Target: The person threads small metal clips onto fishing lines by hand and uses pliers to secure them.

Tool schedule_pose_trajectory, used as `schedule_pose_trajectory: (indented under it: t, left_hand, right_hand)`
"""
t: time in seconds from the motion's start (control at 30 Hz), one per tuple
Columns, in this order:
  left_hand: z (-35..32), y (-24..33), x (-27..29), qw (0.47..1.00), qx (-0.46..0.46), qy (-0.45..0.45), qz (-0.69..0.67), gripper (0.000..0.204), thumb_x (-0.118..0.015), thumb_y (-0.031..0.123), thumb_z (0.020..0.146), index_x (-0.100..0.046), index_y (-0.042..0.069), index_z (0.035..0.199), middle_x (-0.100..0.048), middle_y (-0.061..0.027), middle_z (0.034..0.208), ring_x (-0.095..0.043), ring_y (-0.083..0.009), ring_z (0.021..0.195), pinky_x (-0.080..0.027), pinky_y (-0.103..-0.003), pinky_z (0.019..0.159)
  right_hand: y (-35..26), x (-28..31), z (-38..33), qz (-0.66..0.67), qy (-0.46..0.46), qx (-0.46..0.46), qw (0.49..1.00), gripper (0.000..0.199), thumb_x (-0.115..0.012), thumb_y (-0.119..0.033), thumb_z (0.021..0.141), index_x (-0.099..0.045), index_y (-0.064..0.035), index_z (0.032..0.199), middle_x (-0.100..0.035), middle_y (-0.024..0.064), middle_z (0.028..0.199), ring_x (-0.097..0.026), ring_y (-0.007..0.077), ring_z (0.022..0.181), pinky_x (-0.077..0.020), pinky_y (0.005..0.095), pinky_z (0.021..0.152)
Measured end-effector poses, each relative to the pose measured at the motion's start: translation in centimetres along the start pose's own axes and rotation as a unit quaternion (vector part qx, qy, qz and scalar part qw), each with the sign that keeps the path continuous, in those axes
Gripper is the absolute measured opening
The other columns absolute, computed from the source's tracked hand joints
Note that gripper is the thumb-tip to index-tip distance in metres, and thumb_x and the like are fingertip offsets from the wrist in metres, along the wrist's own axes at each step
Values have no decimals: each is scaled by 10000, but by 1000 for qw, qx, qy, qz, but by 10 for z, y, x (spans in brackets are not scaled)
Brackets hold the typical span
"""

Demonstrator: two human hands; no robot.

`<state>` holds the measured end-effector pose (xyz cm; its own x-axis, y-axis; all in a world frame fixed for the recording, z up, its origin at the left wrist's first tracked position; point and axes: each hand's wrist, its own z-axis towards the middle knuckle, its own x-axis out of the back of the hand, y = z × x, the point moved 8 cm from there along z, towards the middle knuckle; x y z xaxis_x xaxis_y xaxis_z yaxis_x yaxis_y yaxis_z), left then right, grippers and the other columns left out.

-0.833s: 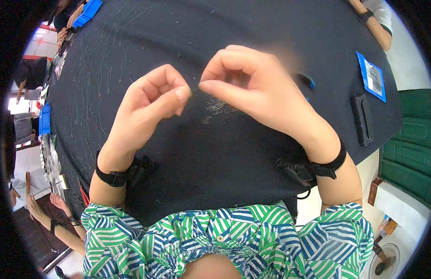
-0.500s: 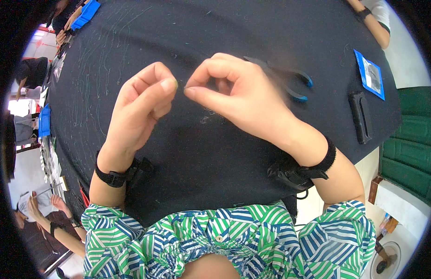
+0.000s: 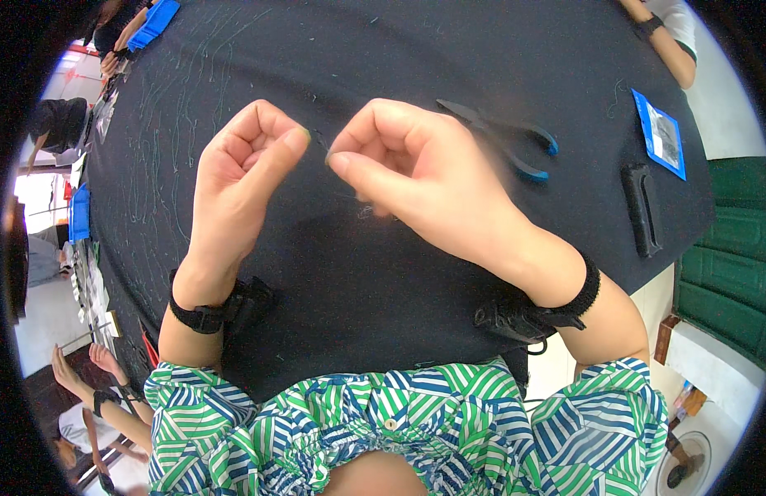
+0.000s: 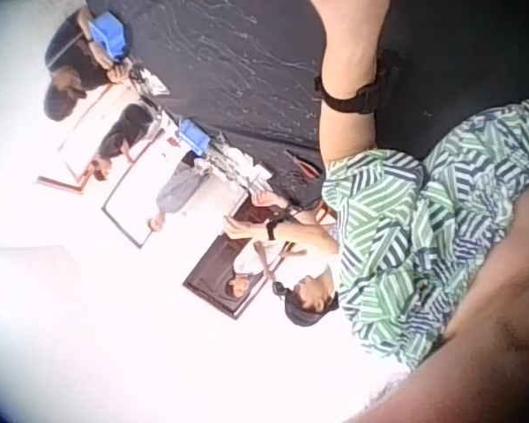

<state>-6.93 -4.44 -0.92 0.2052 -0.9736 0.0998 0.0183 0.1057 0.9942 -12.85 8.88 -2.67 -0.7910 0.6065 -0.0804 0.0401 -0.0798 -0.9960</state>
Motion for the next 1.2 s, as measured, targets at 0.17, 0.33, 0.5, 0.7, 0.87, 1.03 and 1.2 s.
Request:
schedule_pose_trajectory:
  t: [0.17, 0.33, 0.5, 0.7, 0.87, 1.03, 1.2]
  left_hand:
    - [-1, 3, -3, 999, -12, -2, 42, 78, -619, 82, 930, -566, 47, 885, -481, 94, 743, -377, 31, 633, -268, -145, 555]
    - [-1, 5, -2, 999, -19, 3, 46, 91, -629, 76, 919, -568, 24, 876, -516, 79, 697, -411, 33, 602, -297, -142, 530]
    - [-1, 7, -4, 999, -20, 6, 46, 105, -644, 68, 899, -572, 3, 857, -548, 63, 639, -442, 28, 568, -331, -145, 511]
    - [-1, 7, -4, 998, -24, 19, 61, 96, -645, 35, 874, -570, -1, 825, -522, 68, 594, -415, 29, 543, -327, -156, 498]
    - [-2, 9, -9, 990, -16, -13, 139, 106, -665, 39, 843, -570, 8, 806, -391, 81, 530, -339, 8, 520, -305, -187, 480]
    - [-6, 6, -16, 989, 0, -74, 127, 101, -628, 33, 900, -540, 23, 852, -484, 94, 663, -358, 37, 549, -247, -148, 484]
    - [-7, 5, -21, 995, 13, -93, 41, 99, -628, 46, 906, -544, 31, 857, -494, 86, 709, -370, 34, 585, -259, -143, 508]
  right_hand:
    - [-10, 7, -1, -129, 28, 64, 989, 141, -647, -161, 900, -620, -23, 909, -477, -56, 593, -418, 24, 532, -334, 213, 494]
    - [-16, 7, -3, -194, 48, 85, 976, 128, -659, -157, 878, -625, -38, 912, -344, -50, 513, -315, 38, 483, -267, 252, 467]
    - [-25, 6, -5, -263, 60, 117, 956, 110, -655, -155, 874, -617, -59, 910, -349, -10, 482, -324, 71, 429, -266, 269, 446]
    - [-39, 1, -10, -339, 64, 155, 926, 90, -663, -129, 859, -605, -69, 894, -462, 54, 514, -439, 141, 422, -325, 296, 444]
    - [-54, 0, -10, -391, 54, 284, 874, 75, -654, -98, 861, -608, -60, 906, -523, 70, 583, -481, 144, 465, -350, 279, 461]
    - [-34, 14, 2, -279, 18, 139, 950, 104, -675, -131, 870, -637, -52, 927, -465, -33, 599, -390, 13, 540, -310, 204, 497]
    - [5, 14, 13, -46, -10, 50, 998, 117, -655, -150, 905, -624, -39, 920, -475, -86, 646, -380, -13, 571, -303, 186, 503]
